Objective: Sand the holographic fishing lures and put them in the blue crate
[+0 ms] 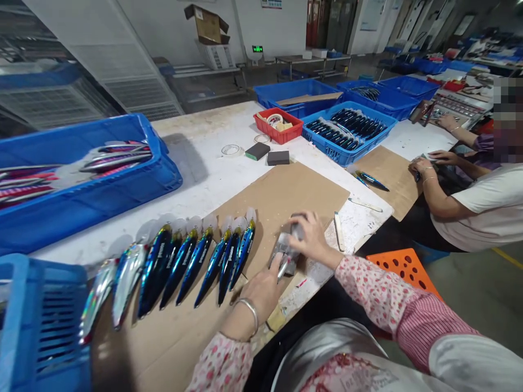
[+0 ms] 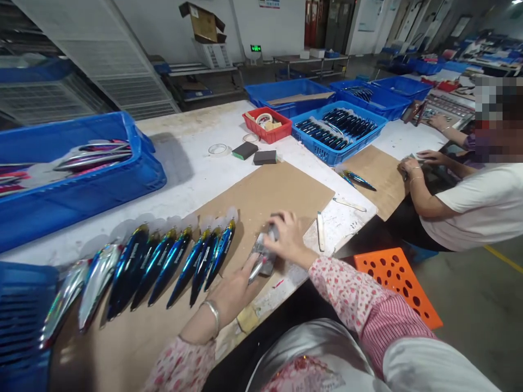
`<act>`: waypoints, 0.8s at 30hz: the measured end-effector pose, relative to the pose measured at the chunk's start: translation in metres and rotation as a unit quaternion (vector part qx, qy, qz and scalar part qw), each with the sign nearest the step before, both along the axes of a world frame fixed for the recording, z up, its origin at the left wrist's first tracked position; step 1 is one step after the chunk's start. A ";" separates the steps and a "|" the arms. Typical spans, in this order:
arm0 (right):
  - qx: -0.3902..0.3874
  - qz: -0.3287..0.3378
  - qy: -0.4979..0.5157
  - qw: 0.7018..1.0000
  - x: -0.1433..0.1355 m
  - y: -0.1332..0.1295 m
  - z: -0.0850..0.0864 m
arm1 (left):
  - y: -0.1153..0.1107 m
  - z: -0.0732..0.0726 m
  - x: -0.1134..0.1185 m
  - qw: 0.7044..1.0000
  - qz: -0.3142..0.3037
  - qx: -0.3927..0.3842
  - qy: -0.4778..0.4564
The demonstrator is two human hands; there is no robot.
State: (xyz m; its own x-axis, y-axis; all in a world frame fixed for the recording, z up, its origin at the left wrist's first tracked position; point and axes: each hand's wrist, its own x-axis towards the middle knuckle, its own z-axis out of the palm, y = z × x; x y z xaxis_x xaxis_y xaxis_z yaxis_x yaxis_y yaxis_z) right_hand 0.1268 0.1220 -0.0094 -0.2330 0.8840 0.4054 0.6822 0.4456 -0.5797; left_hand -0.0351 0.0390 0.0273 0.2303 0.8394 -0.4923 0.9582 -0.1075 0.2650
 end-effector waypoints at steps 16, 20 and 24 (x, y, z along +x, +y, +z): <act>0.021 0.177 -0.070 0.981 0.030 0.033 0.013 | 0.010 0.008 -0.003 0.994 -0.049 0.013 0.101; 0.006 0.161 -0.124 0.979 -0.003 0.020 0.014 | 0.012 0.009 0.000 0.991 -0.048 0.013 0.122; 0.004 0.182 -0.142 0.973 -0.008 0.018 0.020 | 0.010 0.010 0.000 0.991 -0.049 0.012 0.126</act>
